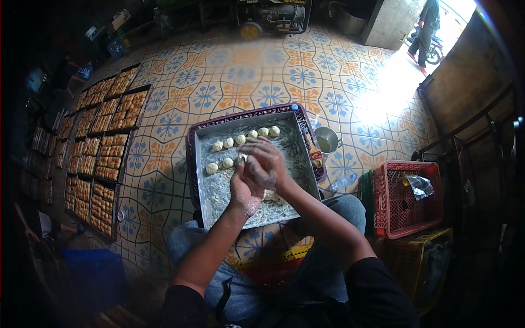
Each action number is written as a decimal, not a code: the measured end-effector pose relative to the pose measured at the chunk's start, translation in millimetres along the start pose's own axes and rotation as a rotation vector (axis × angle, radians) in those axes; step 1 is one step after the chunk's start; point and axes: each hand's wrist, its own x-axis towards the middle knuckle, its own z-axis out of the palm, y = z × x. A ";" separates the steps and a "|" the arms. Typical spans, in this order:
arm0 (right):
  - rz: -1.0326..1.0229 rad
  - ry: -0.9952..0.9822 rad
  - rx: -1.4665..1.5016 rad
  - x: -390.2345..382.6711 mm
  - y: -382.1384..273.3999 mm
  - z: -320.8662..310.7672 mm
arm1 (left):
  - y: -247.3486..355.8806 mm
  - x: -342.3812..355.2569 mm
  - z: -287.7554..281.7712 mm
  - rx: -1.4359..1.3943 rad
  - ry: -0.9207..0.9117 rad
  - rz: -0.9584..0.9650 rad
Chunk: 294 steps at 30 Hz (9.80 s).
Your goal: The person pinches off pieces of dough from a large mass in a flour-filled tray and rolls them into balls between their palms, placing the finished balls in a row in the same tray.
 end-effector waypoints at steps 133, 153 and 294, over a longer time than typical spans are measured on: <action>0.327 -0.065 -0.215 -1.4 128.7 70.5 | 3.4 -51.6 -4.8 1.905 -0.948 0.862; 0.224 -0.268 -0.697 -56.3 167.2 69.1 | 8.5 -48.8 0.7 1.991 -0.938 0.623; -0.442 -0.226 -0.057 -20.2 -56.1 10.8 | 13.8 -0.5 -15.7 0.229 -0.662 0.255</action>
